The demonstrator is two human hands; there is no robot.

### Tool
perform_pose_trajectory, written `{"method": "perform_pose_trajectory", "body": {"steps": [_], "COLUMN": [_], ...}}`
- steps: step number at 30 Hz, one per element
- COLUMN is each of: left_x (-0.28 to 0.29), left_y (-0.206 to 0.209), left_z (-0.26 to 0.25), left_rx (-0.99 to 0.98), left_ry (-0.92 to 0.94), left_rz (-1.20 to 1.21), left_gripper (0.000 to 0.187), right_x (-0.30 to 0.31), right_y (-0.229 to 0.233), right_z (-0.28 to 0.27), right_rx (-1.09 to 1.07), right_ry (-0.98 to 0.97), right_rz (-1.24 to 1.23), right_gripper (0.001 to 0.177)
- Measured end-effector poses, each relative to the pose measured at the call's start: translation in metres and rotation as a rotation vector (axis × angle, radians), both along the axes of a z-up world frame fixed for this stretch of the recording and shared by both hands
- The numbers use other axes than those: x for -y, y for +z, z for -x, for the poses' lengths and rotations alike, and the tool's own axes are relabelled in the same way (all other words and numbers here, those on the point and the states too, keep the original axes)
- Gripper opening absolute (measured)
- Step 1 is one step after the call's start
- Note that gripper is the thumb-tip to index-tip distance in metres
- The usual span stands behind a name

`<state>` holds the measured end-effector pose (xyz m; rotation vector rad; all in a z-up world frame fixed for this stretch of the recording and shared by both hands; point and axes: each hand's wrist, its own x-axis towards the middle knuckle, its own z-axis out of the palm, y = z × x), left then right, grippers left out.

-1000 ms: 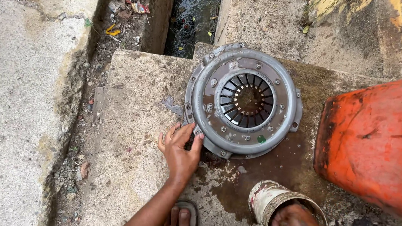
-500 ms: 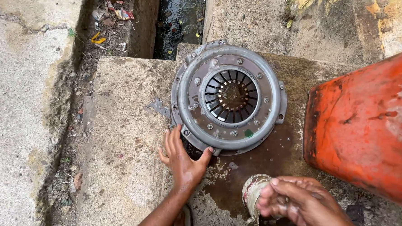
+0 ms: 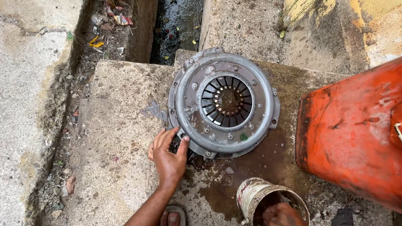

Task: Cleaning a vehicle clutch pressure plate with water and a cloth.

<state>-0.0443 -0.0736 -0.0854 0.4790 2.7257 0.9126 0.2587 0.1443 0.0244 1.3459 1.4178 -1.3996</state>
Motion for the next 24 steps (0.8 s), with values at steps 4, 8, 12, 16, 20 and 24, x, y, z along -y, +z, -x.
{"method": "perform_pose_trajectory", "body": {"steps": [4,8,12,16,20,24], "left_x": [-0.023,-0.034,-0.036,-0.033,-0.042,-0.056], "left_y": [0.075,0.103,0.118,0.102,0.048,0.096], "left_z": [-0.007,-0.004,0.004,-0.015,-0.027,0.024], "left_rx": [0.010,0.066,0.207,0.130,-0.246,-0.135], "left_ry": [-0.057,-0.102,-0.007,-0.118,-0.358,-0.293], "left_rz": [-0.057,-0.015,0.029,0.221,0.355,0.273], "left_gripper": [0.113,0.131,0.124,0.116,0.102,0.106], "right_x": [0.004,0.006,0.016,0.046,0.033,-0.025], "right_y": [-0.034,-0.034,0.071,0.139,0.131,-0.032], "right_z": [-0.010,-0.011,0.093,0.176,0.125,-0.033], "right_rx": [-0.057,-0.176,-0.384,-0.683,-0.759,-0.179], "right_ry": [-0.290,-0.631,-0.746,-0.365,-0.437,-0.214], "right_rz": [0.133,0.240,0.279,-0.086,-0.528,-0.429], "right_gripper": [0.029,0.023,0.020,0.028,0.029,0.032]}}
